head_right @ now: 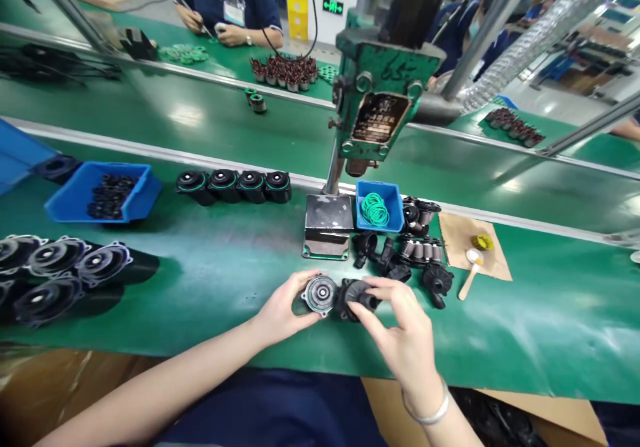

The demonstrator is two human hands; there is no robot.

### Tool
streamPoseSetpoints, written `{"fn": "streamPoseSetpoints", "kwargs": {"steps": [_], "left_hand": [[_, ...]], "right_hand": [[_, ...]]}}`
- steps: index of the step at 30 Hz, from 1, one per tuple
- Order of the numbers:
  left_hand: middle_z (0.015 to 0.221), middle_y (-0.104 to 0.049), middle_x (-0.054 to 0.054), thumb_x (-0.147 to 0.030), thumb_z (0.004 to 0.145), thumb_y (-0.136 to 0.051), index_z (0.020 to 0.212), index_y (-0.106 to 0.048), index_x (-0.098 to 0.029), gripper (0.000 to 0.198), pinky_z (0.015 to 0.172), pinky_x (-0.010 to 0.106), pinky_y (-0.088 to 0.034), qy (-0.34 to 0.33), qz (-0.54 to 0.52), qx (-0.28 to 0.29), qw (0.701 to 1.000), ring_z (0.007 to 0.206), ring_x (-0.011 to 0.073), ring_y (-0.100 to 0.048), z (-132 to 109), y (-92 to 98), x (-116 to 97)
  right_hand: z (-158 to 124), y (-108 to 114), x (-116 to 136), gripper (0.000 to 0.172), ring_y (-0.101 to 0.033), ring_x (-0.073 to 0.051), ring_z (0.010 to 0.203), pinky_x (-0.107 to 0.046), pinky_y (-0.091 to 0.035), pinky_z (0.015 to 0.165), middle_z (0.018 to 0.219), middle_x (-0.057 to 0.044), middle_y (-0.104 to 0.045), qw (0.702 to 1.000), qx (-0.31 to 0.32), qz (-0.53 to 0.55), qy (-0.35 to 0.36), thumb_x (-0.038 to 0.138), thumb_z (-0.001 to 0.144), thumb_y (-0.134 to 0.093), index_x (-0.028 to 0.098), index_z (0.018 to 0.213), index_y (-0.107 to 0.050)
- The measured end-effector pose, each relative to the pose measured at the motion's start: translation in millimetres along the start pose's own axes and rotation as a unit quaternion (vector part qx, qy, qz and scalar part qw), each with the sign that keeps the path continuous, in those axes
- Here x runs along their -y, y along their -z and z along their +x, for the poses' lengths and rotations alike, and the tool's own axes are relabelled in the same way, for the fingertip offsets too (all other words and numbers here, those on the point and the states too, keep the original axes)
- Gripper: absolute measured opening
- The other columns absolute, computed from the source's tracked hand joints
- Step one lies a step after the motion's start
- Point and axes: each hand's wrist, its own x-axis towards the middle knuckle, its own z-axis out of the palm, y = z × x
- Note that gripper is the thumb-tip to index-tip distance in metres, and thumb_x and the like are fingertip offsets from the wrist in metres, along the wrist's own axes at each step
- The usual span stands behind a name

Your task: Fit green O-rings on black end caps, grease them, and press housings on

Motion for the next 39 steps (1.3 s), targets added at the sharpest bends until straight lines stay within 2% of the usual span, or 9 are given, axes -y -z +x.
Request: {"fn": "streamPoseSetpoints", "kwargs": {"steps": [4, 6, 9, 16, 25, 35, 39], "left_hand": [[0.129, -0.063, 0.014, -0.028, 0.076, -0.078, 0.132, -0.042, -0.02, 0.067, 0.104, 0.046, -0.053, -0.011, 0.018, -0.008, 1.0, 0.121, 0.0285, -0.063, 0, 0.6, -2], [0.127, -0.064, 0.013, -0.027, 0.076, -0.078, 0.132, -0.042, -0.019, 0.067, 0.102, 0.044, -0.054, -0.017, 0.021, -0.014, 1.0, 0.119, 0.0282, -0.065, 0, 0.6, -2], [0.127, -0.064, 0.014, -0.025, 0.076, -0.078, 0.133, -0.042, -0.019, 0.068, 0.102, 0.044, -0.055, -0.025, 0.021, -0.016, 0.999, 0.118, 0.0281, -0.065, 0, 0.1, -1], [0.135, -0.06, 0.016, -0.026, 0.082, -0.072, 0.139, -0.037, -0.019, 0.068, 0.105, 0.046, -0.053, -0.056, 0.023, -0.007, 0.998, 0.125, 0.0285, -0.061, -2, 0.2, 4], [0.135, -0.061, 0.017, -0.027, 0.082, -0.072, 0.141, -0.036, -0.018, 0.07, 0.106, 0.046, -0.053, -0.071, 0.03, -0.011, 0.997, 0.125, 0.0288, -0.061, -2, 1.1, 3], [0.134, -0.061, 0.017, -0.026, 0.082, -0.072, 0.139, -0.037, -0.019, 0.067, 0.105, 0.046, -0.053, -0.063, 0.029, -0.009, 0.998, 0.125, 0.0287, -0.061, -3, 1.3, 1], [0.135, -0.06, 0.016, -0.022, 0.081, -0.072, 0.143, -0.034, -0.021, 0.072, 0.106, 0.045, -0.053, -0.057, 0.022, -0.002, 0.998, 0.125, 0.0278, -0.061, 0, 3.3, 1]], "right_hand": [[19, -31, 18, 0.014, -0.067, -0.015, 0.091, -0.028, -0.055, 0.086, 0.092, -0.004, -0.068, 0.999, -0.014, -0.007, 0.043, 0.023, 0.087, -0.07, 0.019, 0.088, -0.057], [21, -39, 23, 0.016, -0.066, -0.013, 0.089, -0.025, -0.054, 0.081, 0.094, -0.004, -0.066, 0.998, -0.012, -0.023, 0.052, 0.022, 0.086, -0.071, 0.018, 0.089, -0.055], [19, -46, 28, 0.017, -0.066, -0.013, 0.09, -0.024, -0.053, 0.082, 0.098, -0.005, -0.066, 0.997, 0.011, -0.043, 0.064, 0.02, 0.087, -0.07, 0.017, 0.09, -0.053], [14, -50, 34, 0.018, -0.065, -0.012, 0.086, -0.022, -0.051, 0.078, 0.096, -0.005, -0.065, 0.991, 0.049, -0.104, 0.072, 0.022, 0.087, -0.07, 0.016, 0.089, -0.053], [16, -47, 37, 0.018, -0.065, -0.011, 0.082, -0.021, -0.05, 0.076, 0.094, -0.004, -0.065, 0.989, 0.066, -0.114, 0.067, 0.023, 0.088, -0.07, 0.016, 0.087, -0.054], [15, -48, 33, 0.018, -0.066, -0.013, 0.084, -0.023, -0.052, 0.075, 0.096, -0.006, -0.065, 0.989, 0.077, -0.112, 0.065, 0.025, 0.089, -0.069, 0.018, 0.089, -0.052], [13, -50, 32, 0.017, -0.066, -0.013, 0.083, -0.022, -0.052, 0.072, 0.096, -0.005, -0.064, 0.988, 0.077, -0.116, 0.06, 0.026, 0.09, -0.067, 0.019, 0.09, -0.051]]}}
